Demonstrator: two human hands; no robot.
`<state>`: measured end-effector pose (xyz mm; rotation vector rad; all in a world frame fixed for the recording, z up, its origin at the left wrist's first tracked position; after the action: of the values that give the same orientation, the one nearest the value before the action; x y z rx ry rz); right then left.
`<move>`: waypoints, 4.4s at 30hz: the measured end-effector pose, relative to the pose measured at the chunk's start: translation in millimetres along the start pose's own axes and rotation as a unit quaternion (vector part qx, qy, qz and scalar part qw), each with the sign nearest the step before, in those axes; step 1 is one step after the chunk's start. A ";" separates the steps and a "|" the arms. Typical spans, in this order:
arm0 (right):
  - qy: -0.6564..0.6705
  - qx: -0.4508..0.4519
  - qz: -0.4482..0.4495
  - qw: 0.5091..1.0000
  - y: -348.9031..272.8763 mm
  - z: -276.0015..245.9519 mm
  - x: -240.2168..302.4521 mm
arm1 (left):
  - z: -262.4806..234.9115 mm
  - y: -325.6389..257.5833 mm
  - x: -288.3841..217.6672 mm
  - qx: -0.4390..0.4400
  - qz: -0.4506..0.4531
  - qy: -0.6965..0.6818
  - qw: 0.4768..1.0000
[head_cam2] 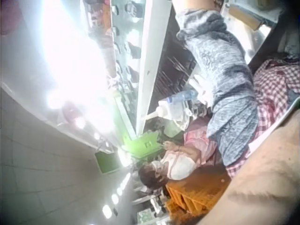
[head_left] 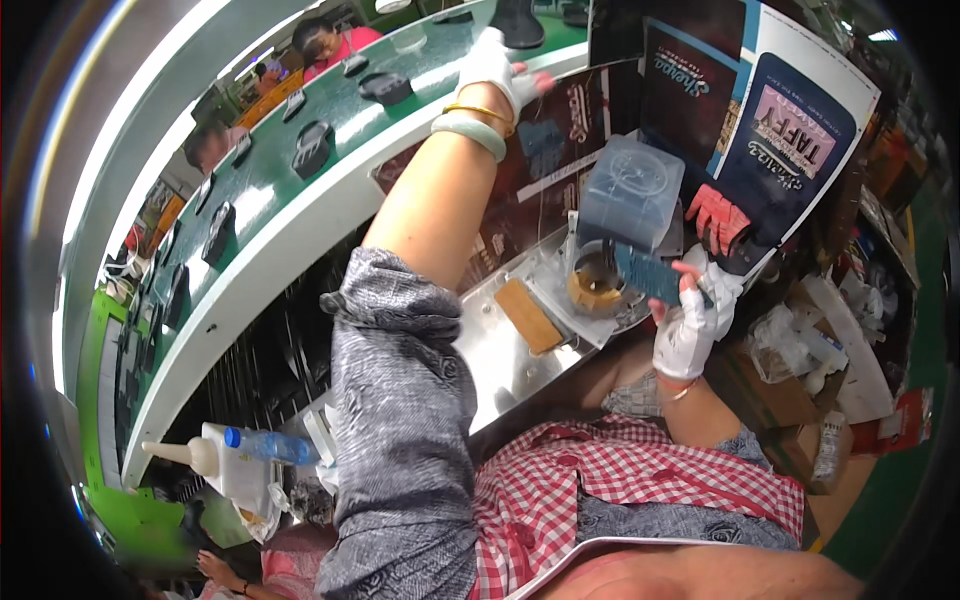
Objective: The person scrubs the sole of a black slipper with a green brush, repeatedly dipping the brush into a container of liquid. They handle multiple slippers one at a time, scrubbing the soles and placing them on a nearby counter.
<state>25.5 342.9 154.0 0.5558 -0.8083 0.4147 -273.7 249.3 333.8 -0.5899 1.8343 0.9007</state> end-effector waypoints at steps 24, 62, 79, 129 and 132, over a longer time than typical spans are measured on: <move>-0.213 0.119 0.159 0.957 22.1 -16.0 -12.3 | -186.1 18.8 -12.8 -0.139 0.058 0.215 0.965; -0.140 0.305 0.294 0.895 -37.4 58.7 -108.0 | 82.9 -357.5 228.0 -0.019 -0.213 -0.611 0.762; -0.168 0.366 0.290 0.868 -83.1 64.9 -106.0 | 84.8 -346.4 226.1 -0.086 -0.200 -0.656 0.723; -0.243 0.446 0.237 0.828 20.6 41.9 -86.6 | -3.1 -344.6 230.7 0.075 -0.173 -0.439 0.879; -0.283 0.348 0.165 0.879 53.0 27.2 -68.4 | -9.2 -367.9 255.4 0.008 -0.150 -0.582 0.799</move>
<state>-61.4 358.4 132.8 1.2555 -1.3344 0.8984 -116.8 16.6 -15.4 -0.1824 0.5965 0.7448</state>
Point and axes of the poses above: each hand's wrist, its own y-axis towards the middle knuckle, its own z-axis out of the palm, x = y × z, the point moved 9 cm from there along y, towards the middle knuckle, and after that the axes turned 12 degrees about x, right-handed, at the moved point
